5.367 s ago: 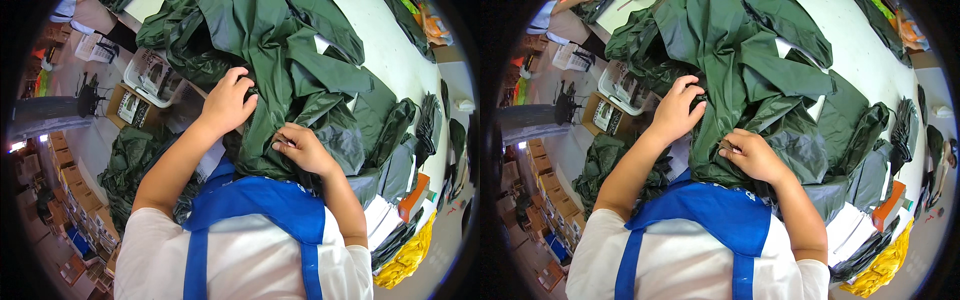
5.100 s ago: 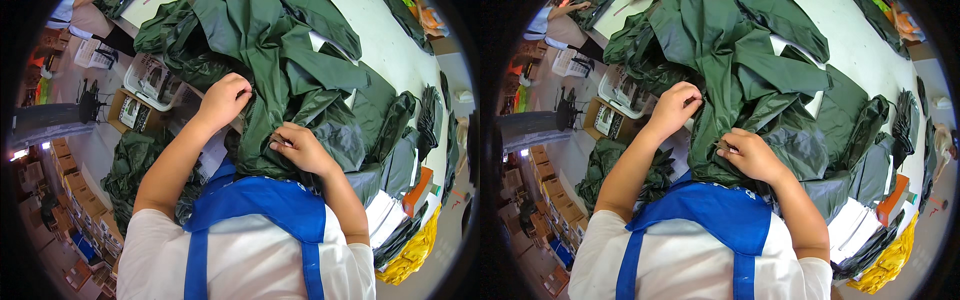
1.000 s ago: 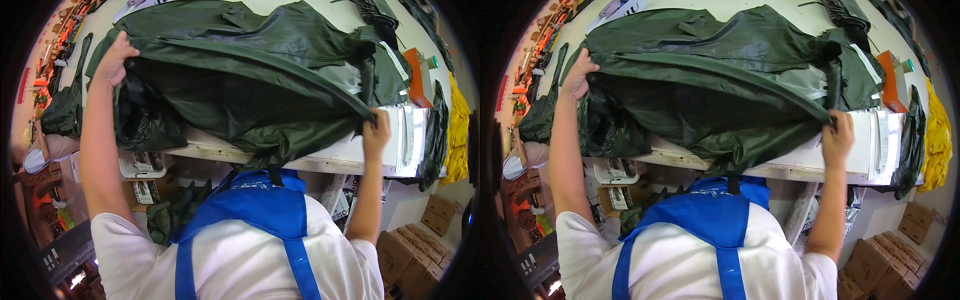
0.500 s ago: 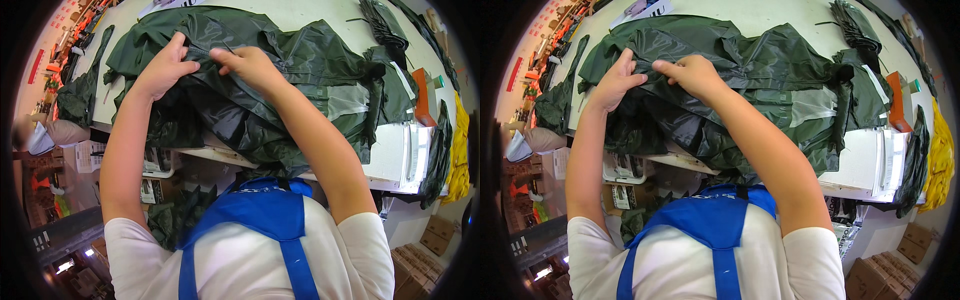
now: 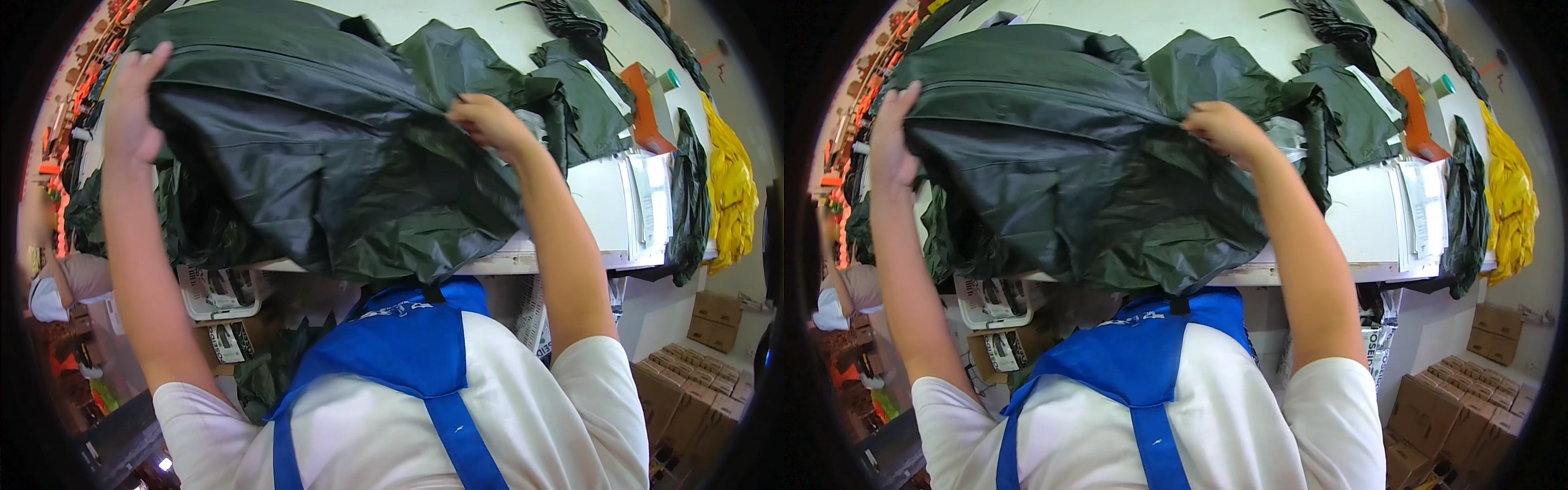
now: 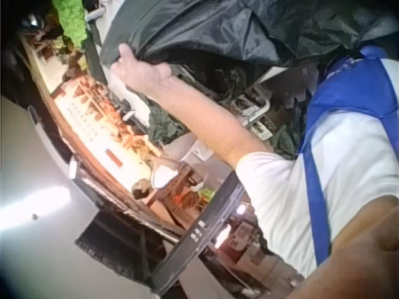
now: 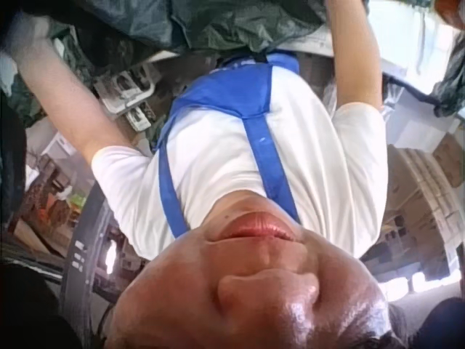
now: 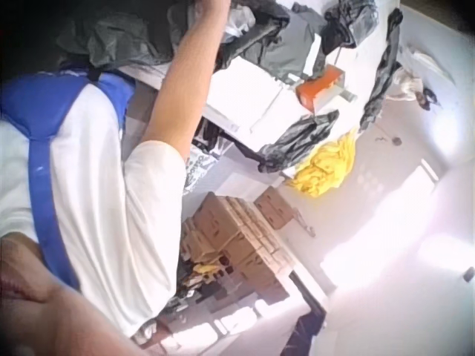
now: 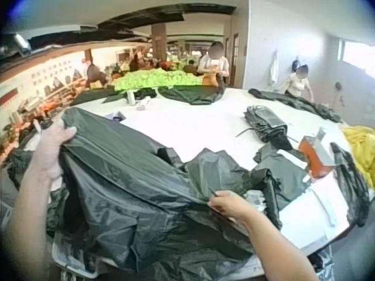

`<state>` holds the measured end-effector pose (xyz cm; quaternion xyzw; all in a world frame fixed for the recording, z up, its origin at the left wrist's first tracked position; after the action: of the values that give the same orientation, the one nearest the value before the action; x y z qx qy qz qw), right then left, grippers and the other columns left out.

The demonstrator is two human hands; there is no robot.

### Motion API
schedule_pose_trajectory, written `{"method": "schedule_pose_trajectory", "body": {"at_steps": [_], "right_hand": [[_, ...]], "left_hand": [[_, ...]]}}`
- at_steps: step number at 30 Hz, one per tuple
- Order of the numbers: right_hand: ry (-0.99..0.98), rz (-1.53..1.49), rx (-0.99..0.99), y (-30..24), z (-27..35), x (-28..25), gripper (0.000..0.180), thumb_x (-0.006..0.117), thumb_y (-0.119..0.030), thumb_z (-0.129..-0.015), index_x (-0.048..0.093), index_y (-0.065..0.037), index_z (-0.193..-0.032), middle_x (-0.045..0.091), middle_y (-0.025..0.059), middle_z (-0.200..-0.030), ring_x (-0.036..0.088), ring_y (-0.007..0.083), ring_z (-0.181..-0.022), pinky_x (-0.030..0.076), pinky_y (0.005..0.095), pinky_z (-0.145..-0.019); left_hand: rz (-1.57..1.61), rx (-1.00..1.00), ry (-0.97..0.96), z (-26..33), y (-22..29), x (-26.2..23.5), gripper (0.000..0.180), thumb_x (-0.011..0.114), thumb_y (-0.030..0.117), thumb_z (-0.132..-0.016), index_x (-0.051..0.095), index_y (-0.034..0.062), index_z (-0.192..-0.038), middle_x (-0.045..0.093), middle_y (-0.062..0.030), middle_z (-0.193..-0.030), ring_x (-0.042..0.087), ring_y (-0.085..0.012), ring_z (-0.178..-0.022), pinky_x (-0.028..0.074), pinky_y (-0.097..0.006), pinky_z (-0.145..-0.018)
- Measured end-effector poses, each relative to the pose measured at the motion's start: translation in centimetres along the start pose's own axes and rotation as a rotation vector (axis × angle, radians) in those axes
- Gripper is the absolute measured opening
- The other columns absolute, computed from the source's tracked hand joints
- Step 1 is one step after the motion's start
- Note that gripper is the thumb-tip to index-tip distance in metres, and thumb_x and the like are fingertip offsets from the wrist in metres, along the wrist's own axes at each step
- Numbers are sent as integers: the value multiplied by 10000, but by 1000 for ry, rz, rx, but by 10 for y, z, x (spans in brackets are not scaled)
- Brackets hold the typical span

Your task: The person folds a green jacket on a table, aligns the edges, and uses scissors to trim loose threads from the seams. The jacket is then folded into a compact shape and placed on a stack of similar items.

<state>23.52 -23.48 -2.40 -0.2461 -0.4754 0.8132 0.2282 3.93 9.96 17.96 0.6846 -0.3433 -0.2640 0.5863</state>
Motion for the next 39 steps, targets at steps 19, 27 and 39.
{"method": "schedule_pose_trajectory", "body": {"at_steps": [19, 27, 39], "right_hand": [[345, 638, 296, 75, 178, -298, 156, 633, -196, -775, 608, -45, -803, 571, 22, -701, 525, 127, -641, 412, 286, -592], [527, 358, 107, 225, 165, -238, 259, 683, -189, -793, 640, -34, -996, 638, 140, -867, 619, 286, -833, 473, 339, -759], [482, 538, 179, 249, 100, -238, 183, 725, -107, -724, 640, -25, -863, 633, 85, -740, 593, 174, -703, 468, 308, -677]], "left_hand": [[-603, -469, -62, 32, -185, -81, 499, 597, 203, -868, 459, 46, -1321, 521, -102, -1303, 485, -232, -1172, 370, -378, -990], [-1647, -357, 321, 73, -215, -108, 551, 741, 248, -745, 455, 20, -1157, 517, -199, -1146, 523, -368, -1043, 419, -434, -901], [-972, 125, -848, 177, -311, 396, 280, 642, 280, -814, 615, 74, -1002, 644, -112, -952, 607, -284, -906, 436, -434, -791]]}}
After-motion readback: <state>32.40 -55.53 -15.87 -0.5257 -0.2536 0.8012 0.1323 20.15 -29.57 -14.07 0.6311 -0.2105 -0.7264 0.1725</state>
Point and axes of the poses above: each hand's wrist, its own z-axis away from the middle knuckle, its own x-axis out of the palm, y = z × x, the point moved 9 cm from there along -z, towards the middle knuckle
